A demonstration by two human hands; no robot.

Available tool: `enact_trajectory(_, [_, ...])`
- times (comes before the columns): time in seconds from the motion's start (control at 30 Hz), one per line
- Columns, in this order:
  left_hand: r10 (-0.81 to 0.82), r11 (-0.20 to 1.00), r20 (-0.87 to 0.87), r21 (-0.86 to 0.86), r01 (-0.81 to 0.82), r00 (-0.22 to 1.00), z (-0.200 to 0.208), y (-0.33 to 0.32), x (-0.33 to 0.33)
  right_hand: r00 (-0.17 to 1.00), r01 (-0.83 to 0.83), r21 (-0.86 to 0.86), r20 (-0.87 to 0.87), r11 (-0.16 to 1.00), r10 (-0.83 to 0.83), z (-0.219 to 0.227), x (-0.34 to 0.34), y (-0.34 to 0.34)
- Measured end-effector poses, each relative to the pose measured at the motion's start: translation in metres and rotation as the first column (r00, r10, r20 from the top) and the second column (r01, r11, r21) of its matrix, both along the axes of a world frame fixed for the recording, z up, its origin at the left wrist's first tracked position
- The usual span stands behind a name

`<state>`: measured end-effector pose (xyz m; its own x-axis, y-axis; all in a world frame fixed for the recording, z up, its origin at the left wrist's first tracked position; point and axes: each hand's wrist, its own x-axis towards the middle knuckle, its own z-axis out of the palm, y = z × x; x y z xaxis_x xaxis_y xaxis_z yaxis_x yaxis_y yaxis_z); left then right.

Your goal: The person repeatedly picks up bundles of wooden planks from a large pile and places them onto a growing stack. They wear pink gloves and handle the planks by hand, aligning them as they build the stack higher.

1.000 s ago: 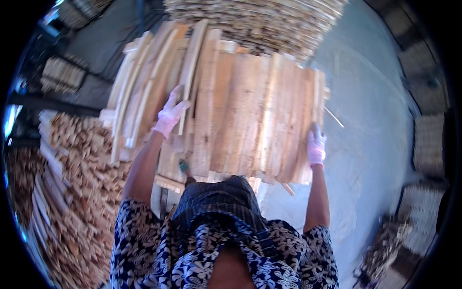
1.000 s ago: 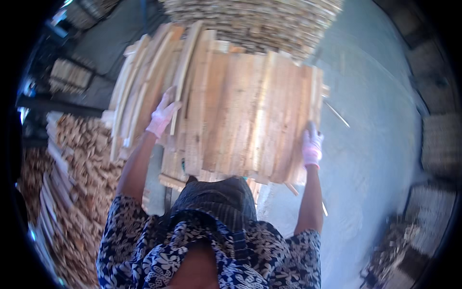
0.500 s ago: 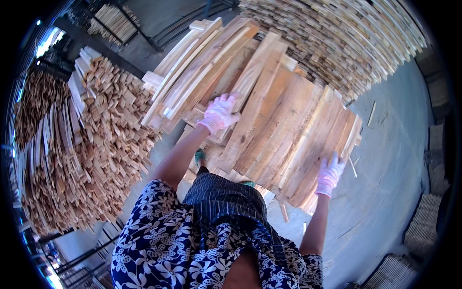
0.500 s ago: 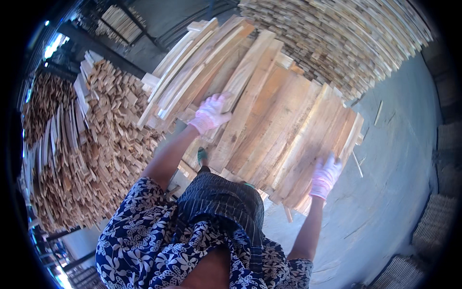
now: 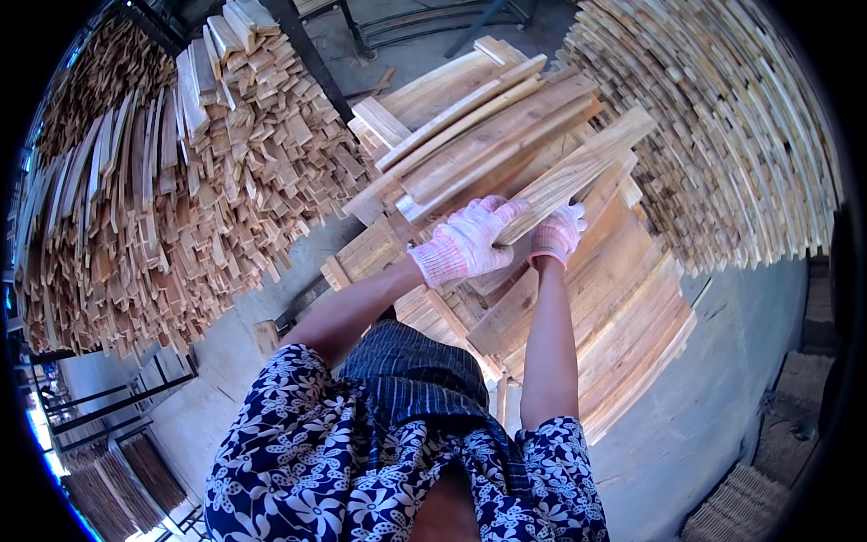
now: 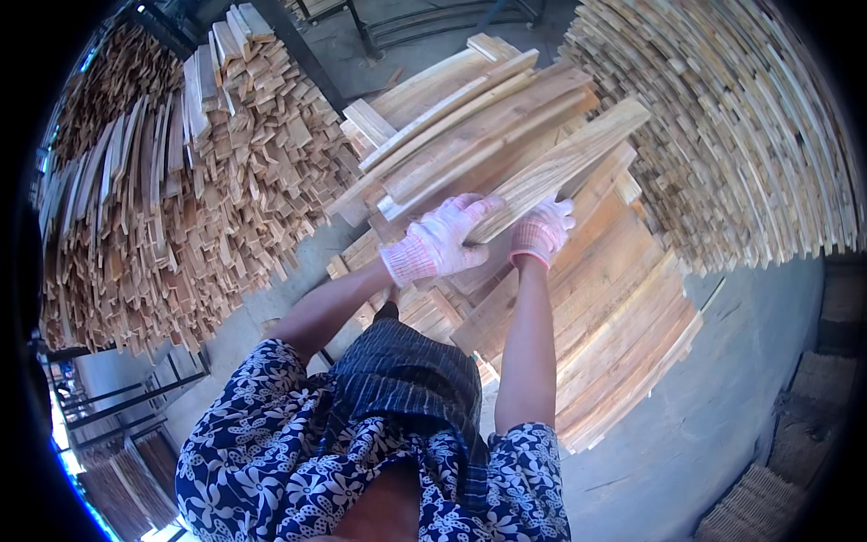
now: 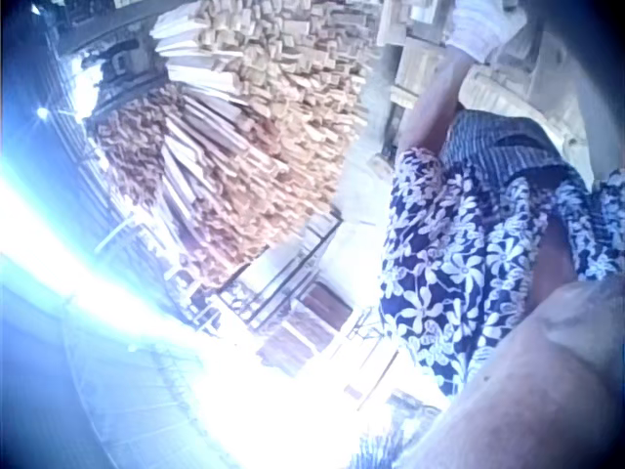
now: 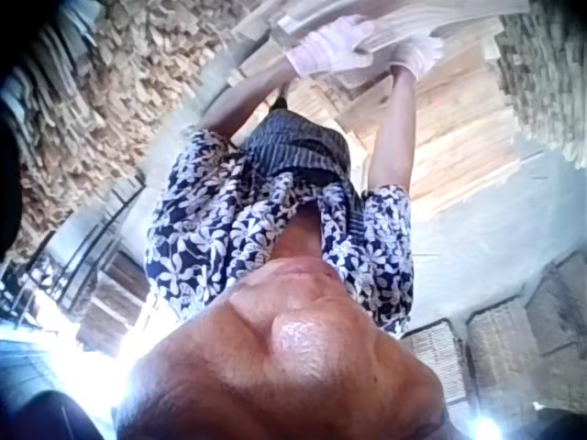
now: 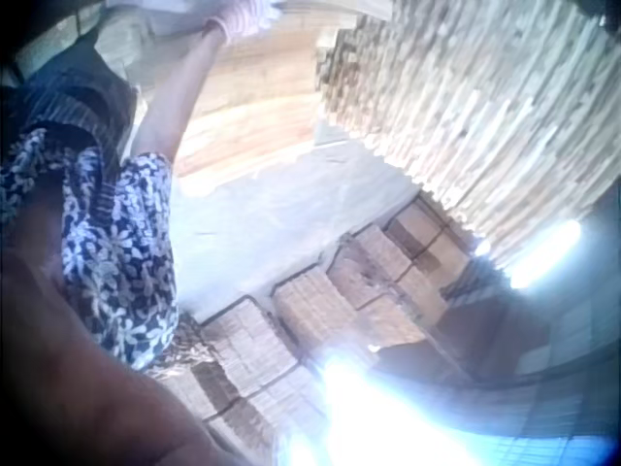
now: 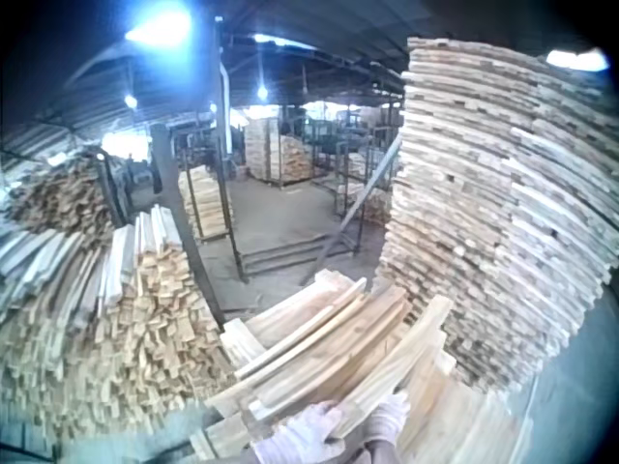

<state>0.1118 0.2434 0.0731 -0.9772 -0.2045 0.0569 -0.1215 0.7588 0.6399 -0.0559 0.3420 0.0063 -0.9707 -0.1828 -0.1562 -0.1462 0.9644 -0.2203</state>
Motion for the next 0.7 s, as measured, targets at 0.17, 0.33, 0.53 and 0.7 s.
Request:
enact_trajectory(0.17, [0.001, 0.997, -0.131, -0.080, -0.012, 0.991, 0.041, -0.079, 0.028, 0.991, 0.070, 0.144, -0.127, 0.987, -0.052, 0.000, 0.003, -0.018])
enact_trajectory(0.33, [0.079, 0.991, -0.063, -0.107, -0.085, 0.995, 0.035, -0.201, 0.016, 0.992, 0.106, -0.073, -0.066, 0.992, -0.111, 0.037, 0.029, 0.000])
enact_trajectory(0.53, [0.115, 0.985, 0.378, 0.074, -0.153, 0.919, -0.003, -0.243, -0.045, 0.983, 0.162, 0.226, -0.118, 0.961, -0.138, 0.010, 0.056, 0.013])
enact_trajectory(0.7, [0.030, 0.979, 0.354, 0.179, -0.099, 0.935, -0.029, -0.244, -0.096, 0.978, 0.088, -0.187, -0.172, 0.978, -0.121, 0.035, 0.040, -0.048])
